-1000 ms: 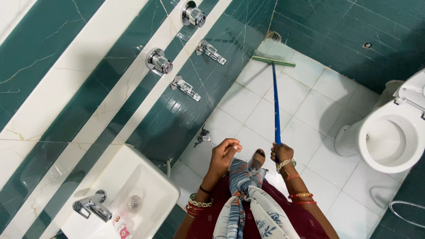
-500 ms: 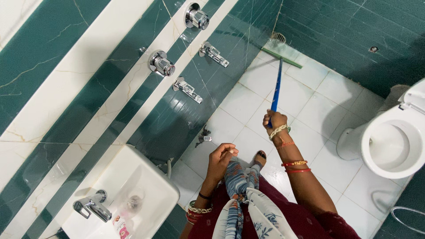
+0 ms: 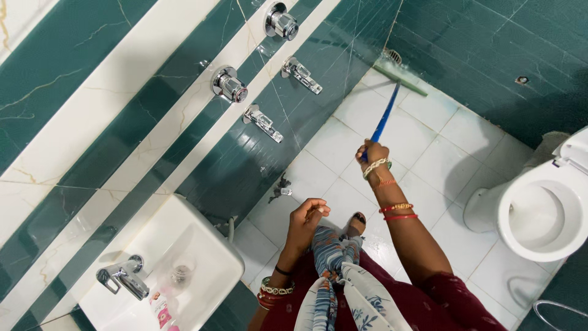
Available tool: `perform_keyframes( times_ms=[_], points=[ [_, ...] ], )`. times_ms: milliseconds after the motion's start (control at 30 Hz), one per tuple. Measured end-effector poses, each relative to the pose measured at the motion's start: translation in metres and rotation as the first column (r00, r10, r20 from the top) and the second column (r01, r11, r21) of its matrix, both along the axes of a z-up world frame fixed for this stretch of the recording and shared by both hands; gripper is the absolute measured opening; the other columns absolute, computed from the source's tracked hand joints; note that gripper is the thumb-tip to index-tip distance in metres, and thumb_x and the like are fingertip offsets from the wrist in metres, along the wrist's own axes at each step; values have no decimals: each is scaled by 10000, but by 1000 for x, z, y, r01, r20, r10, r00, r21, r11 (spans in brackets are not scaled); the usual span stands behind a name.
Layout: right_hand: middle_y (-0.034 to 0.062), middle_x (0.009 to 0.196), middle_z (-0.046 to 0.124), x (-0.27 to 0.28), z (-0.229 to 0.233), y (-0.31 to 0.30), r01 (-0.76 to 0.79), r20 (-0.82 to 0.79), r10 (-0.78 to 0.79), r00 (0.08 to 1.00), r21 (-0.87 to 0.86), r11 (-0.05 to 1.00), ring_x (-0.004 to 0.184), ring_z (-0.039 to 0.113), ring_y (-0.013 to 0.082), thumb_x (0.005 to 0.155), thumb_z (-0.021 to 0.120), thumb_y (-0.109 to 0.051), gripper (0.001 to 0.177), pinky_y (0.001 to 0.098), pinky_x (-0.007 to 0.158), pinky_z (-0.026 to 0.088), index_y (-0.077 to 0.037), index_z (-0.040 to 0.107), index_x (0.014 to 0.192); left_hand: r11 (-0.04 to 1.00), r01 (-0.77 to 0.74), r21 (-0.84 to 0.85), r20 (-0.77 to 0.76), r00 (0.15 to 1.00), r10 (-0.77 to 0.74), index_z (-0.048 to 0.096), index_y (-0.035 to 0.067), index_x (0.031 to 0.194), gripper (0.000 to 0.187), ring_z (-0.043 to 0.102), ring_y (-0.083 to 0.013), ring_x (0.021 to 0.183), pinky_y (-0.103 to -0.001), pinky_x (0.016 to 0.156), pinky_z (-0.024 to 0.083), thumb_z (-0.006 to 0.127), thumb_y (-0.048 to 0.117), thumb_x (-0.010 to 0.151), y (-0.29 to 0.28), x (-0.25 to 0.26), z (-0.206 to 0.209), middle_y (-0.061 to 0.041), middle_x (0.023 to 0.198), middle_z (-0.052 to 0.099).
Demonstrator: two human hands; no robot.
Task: The person mops a bathroom floor using a floor squeegee and a wet mop, moving water and dirt toward a drain.
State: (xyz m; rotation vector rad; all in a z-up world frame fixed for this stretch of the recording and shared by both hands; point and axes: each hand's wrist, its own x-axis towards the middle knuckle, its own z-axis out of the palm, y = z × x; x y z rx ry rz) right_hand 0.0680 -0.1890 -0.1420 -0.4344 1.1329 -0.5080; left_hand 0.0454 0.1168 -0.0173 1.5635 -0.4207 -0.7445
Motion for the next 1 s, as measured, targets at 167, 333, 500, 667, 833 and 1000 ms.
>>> perform_keyframes(
  times_ms=[167, 333, 500, 667, 833, 1000],
  points=[
    [117, 689, 585, 9, 9, 42, -157, -58, 154, 986, -44, 987, 563, 585, 217, 908, 635, -2, 97, 357, 484, 513, 63, 566, 889, 999, -30, -28, -24, 999, 29, 669, -17, 1162, 234, 724, -184, 949, -326, 873, 577, 595, 118, 985, -7, 1, -3, -124, 1010, 754],
    [134, 671, 593, 41, -9, -27, -107, -61, 102, 993, -89, 990, 553, 593, 229, 907, 642, -7, 119, 351, 502, 546, 68, 557, 871, 998, -37, -47, 26, 999, 39, 667, -10, 1162, 234, 737, -183, 951, -321, 869, 592, 588, 135, 996, -10, -2, 2, -113, 1010, 765],
    [101, 668, 580, 14, 16, 2, -168, -37, 165, 986, -132, 977, 530, 577, 207, 903, 602, -62, 96, 340, 452, 498, 33, 609, 891, 999, -41, -11, 4, 999, 41, 670, -9, 1168, 240, 732, -187, 949, -325, 845, 585, 606, 135, 987, -9, -1, -7, -114, 1009, 761],
    [117, 683, 612, 43, 19, 21, -230, -138, 209, 968, -157, 961, 545, 610, 222, 896, 676, -56, 149, 339, 444, 500, 57, 611, 822, 997, -16, -76, 34, 999, 19, 661, -15, 1176, 238, 731, -186, 966, -326, 879, 589, 601, 148, 1012, -16, -1, -6, -116, 1021, 756],
    [114, 676, 609, 66, 2, -33, -162, -113, 145, 983, -164, 973, 527, 615, 213, 902, 667, -64, 141, 326, 441, 531, 37, 604, 827, 998, -51, -26, 51, 997, 52, 671, 1, 1174, 243, 737, -184, 960, -331, 859, 586, 597, 164, 1010, -9, -1, -1, -114, 1013, 765],
    [138, 671, 613, 59, -1, -2, -230, -159, 205, 966, -161, 960, 522, 628, 239, 883, 669, -27, 114, 355, 426, 509, 76, 627, 862, 996, -84, 21, 54, 995, 83, 683, 13, 1157, 232, 743, -181, 953, -329, 854, 598, 602, 164, 1002, -5, 3, -7, -103, 1012, 767]
  ],
)
